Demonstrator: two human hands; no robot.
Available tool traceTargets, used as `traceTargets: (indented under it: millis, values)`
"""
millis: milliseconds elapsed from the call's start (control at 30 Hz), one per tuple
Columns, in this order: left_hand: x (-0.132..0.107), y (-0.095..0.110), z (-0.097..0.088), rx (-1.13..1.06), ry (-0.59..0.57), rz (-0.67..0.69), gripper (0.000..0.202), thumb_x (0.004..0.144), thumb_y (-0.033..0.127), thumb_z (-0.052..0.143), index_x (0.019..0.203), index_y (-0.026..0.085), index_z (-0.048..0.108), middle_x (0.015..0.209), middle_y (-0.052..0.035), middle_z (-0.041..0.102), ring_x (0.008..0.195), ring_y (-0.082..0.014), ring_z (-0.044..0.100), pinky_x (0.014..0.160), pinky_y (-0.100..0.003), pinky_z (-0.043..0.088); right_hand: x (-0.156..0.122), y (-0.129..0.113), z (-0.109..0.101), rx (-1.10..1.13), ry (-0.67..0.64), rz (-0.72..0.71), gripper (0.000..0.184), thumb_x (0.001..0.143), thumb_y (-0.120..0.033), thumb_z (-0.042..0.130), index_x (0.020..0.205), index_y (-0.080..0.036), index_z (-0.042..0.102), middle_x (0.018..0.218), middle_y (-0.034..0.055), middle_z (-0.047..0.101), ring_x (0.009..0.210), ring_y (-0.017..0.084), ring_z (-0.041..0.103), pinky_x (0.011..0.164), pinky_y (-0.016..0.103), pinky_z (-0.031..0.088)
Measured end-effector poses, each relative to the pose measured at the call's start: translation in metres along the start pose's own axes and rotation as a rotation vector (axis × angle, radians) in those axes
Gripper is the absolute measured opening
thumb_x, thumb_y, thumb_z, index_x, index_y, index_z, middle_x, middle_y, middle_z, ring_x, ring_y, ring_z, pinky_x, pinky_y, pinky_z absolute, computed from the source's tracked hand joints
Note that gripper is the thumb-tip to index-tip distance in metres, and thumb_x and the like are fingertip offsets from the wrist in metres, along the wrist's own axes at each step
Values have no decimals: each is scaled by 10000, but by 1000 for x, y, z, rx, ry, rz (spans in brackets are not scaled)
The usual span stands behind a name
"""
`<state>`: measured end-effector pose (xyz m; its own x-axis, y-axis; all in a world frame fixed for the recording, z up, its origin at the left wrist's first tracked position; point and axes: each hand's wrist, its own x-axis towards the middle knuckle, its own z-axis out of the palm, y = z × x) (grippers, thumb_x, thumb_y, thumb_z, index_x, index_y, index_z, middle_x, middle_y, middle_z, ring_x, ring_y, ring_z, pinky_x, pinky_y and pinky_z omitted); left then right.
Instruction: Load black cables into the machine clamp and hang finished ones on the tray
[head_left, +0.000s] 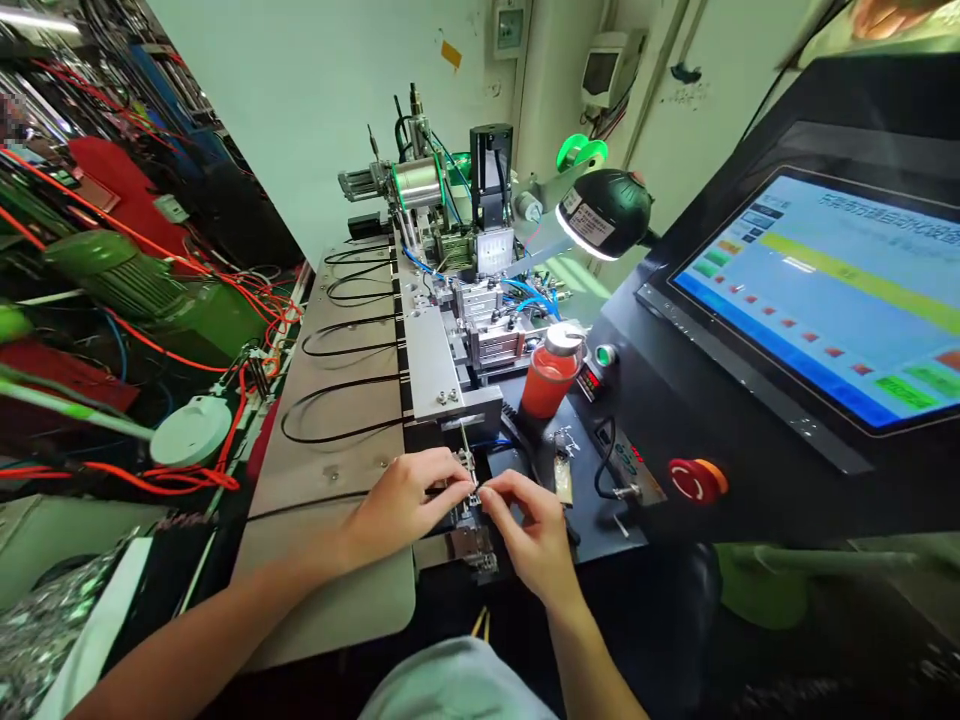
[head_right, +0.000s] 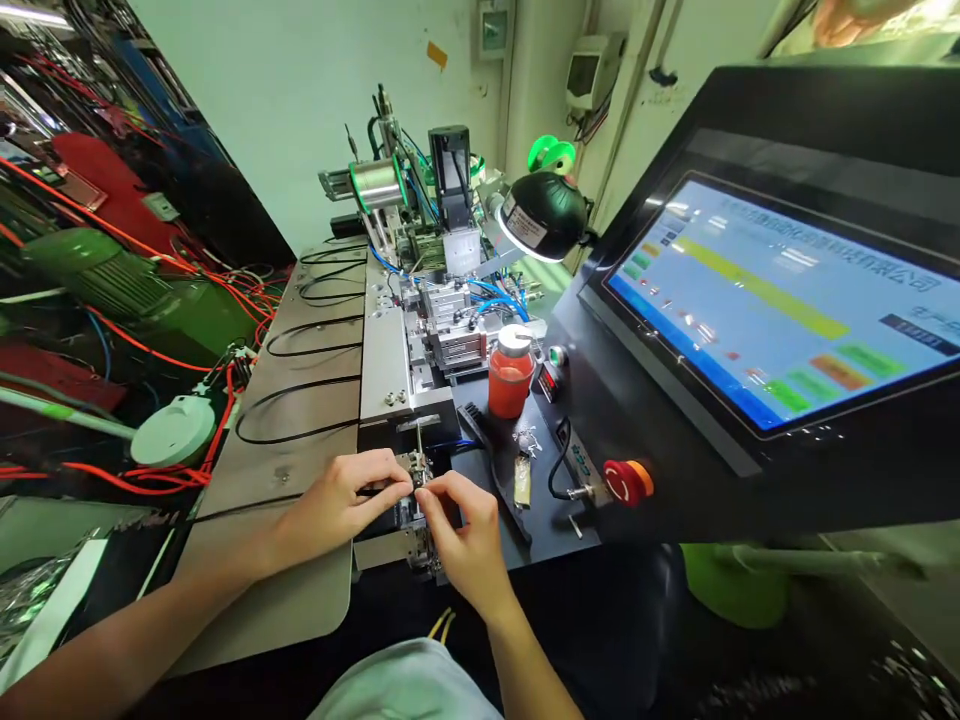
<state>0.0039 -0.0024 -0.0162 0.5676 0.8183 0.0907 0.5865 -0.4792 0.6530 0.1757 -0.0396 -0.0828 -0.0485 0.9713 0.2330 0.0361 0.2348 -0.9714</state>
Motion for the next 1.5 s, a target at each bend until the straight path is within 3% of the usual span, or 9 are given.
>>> traceTargets:
  millis: [133,200,300,400,500,667,833,1067,1500]
  values:
    - [-3,0,-6,44,-170,125,153,895,189,553,788,155,658,714,5,594,640,-100,524,588,-204,368,7,-4,-15,34,-333,59,292,872,-301,603,616,-165,567,579,-28,509,571,108,437,543,230,329]
    - [-2,1,-5,11,-93,78,161,894,195,555,771,154,651,697,8,582,641,-101,521,597,-205,372,8,-5,-12,52,-246,63,297,871,-312,608,616,-164,566,575,-30,496,559,104,418,526,231,310]
    - [-1,4,4,-110,88,-49,202,902,236,545,749,149,643,684,6,568,632,-102,529,601,-205,396,5,-3,5,67,77,-7,292,897,-313,581,643,-172,562,582,-34,471,542,100,389,504,233,293]
    - [-2,8,14,-259,138,-120,249,912,312,531,763,148,645,697,4,556,574,-89,520,550,-201,410,1,-1,23,45,278,-124,260,919,-276,551,676,-183,551,595,-33,476,530,100,400,500,231,309]
    - [-4,11,19,-335,163,-141,294,916,377,522,769,152,640,702,4,536,536,-79,507,510,-196,413,-2,0,34,-45,372,-208,247,929,-237,528,686,-192,518,588,-37,467,521,100,408,504,233,318]
    - [-5,12,19,-315,177,-143,274,914,362,523,780,155,643,707,1,539,549,-85,522,525,-197,424,-2,1,36,-63,382,-183,268,943,-258,503,682,-197,500,581,-36,466,521,104,423,509,233,341]
    - [0,-1,12,-62,169,-160,222,905,269,508,762,164,641,728,-16,610,649,-123,560,599,-217,418,0,9,21,-38,251,-67,234,937,-307,521,755,-181,595,662,-10,568,588,118,504,545,223,392]
    - [8,-25,11,138,75,-294,259,910,247,482,745,179,670,762,-17,692,703,-152,600,660,-251,386,5,25,-6,-124,373,56,293,880,-401,570,698,-172,582,593,-31,496,544,117,453,507,223,352]
    - [12,-21,13,174,73,-312,259,892,252,485,752,183,691,717,-8,686,649,-144,590,611,-237,374,5,36,-1,-133,249,79,296,904,-402,534,721,-174,575,607,-27,501,552,119,441,524,231,353]
